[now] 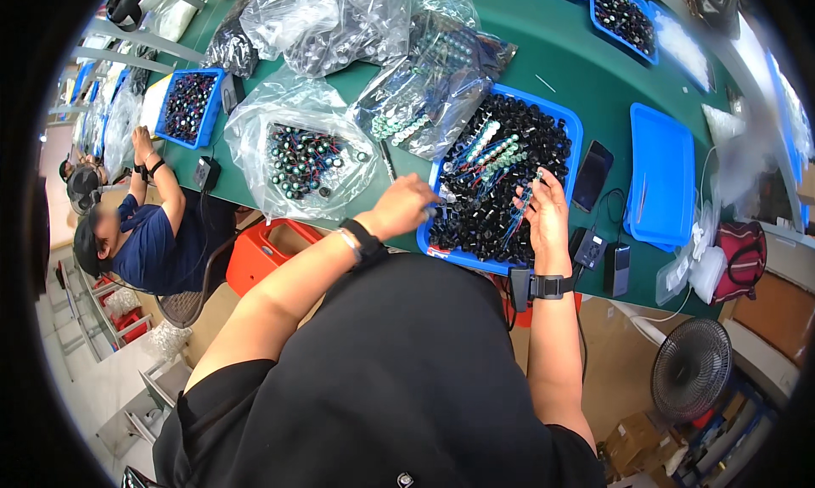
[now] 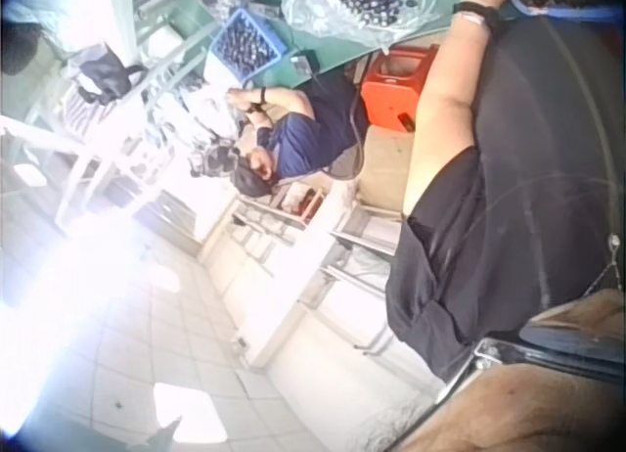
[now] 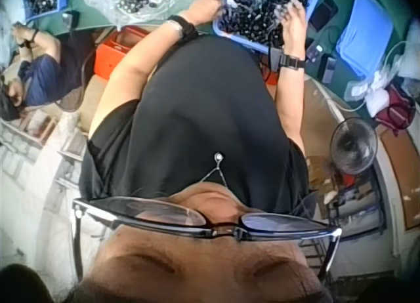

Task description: The person repeatedly picks up small cylindrical electronic components from a blue tray and a plastic bag, then attaches a small white piece to one end of each component. The person places the assembled units back into the tray. The task is performed by hand without visible tools.

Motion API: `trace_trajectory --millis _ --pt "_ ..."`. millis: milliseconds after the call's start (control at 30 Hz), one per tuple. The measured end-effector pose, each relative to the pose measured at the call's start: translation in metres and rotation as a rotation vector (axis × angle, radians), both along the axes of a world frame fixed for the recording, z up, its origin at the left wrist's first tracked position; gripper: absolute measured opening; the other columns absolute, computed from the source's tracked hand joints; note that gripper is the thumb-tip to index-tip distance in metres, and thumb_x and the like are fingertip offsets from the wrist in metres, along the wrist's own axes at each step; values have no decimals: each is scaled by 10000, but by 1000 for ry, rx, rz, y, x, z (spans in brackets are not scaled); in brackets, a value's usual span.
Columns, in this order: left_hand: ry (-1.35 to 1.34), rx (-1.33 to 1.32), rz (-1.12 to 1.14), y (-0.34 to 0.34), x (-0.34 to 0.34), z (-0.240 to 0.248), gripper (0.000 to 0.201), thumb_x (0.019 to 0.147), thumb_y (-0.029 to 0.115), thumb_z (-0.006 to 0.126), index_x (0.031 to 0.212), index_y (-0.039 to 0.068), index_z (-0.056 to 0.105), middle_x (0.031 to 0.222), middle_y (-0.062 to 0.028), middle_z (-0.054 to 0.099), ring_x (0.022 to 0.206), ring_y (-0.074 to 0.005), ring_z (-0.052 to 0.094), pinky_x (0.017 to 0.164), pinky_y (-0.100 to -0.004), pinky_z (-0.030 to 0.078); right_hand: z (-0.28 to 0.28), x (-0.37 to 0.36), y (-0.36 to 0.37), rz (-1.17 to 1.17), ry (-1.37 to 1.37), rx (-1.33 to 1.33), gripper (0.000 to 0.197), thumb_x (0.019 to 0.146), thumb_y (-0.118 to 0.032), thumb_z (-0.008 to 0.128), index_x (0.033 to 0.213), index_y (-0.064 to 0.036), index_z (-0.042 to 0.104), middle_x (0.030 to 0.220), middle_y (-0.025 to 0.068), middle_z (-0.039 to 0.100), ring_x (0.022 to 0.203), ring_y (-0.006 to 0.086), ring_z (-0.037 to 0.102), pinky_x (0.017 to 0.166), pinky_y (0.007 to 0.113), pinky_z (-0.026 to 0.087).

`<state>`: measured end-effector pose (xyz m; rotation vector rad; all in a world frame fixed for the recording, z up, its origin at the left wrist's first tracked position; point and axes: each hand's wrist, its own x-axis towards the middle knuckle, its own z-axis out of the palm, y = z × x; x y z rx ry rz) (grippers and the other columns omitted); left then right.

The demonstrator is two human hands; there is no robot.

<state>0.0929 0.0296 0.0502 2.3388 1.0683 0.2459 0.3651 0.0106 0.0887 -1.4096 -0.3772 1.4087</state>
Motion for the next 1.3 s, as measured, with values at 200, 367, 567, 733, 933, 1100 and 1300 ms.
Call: trace_trajectory --millis 200,367,567,733,933,1100,1300 --pt "240 128 -94 -11 25 -20 266 687 112 637 947 61 661 875 -58 574 901 -261 488 783 -363 395 16 -5 -6 137 -4 -2 306 909 -167 567 1204 -99 523 958 19 579 788 126 594 557 215 444" --pt "-137 -308 180 0 17 -9 213 786 98 621 982 14 631 908 -94 621 826 -242 588 737 -360 470 17 -10 -7 269 -68 23 253 886 -140 599 1105 -31 539 977 37 613 899 141 618 565 207 429" --pt "-710 -1114 515 25 8 44 205 833 41 636 1015 -40 585 933 -88 627 852 -151 619 800 -274 511 22 -22 -6 356 -92 50 196 866 -133 623 1035 -78 541 984 37 614 958 165 621 596 231 438" --pt "-817 -1048 480 19 19 82 283 789 16 686 1048 -31 580 951 -67 619 874 -127 595 840 -253 483 50 -42 -4 499 -73 148 175 892 -151 595 1029 -50 558 889 55 648 748 106 613 557 197 417" --pt "-701 -976 424 13 21 94 367 783 -14 669 1131 -1 555 955 -55 617 888 -108 587 799 -246 487 55 -53 -3 611 -127 168 157 893 -164 596 991 -43 572 840 40 637 674 75 580 533 182 406" --pt "-743 -928 406 13 21 88 333 793 -19 646 1118 2 575 956 -45 620 892 -100 586 793 -245 483 61 -56 -1 643 -135 169 155 883 -159 608 982 -44 576 822 28 629 659 72 577 524 176 400" --pt "-664 -907 360 14 18 99 373 807 -27 582 1178 15 579 938 -35 621 849 -79 575 762 -237 468 68 -56 3 670 -187 173 142 876 -147 617 963 -43 572 806 17 620 664 73 580 532 181 404"
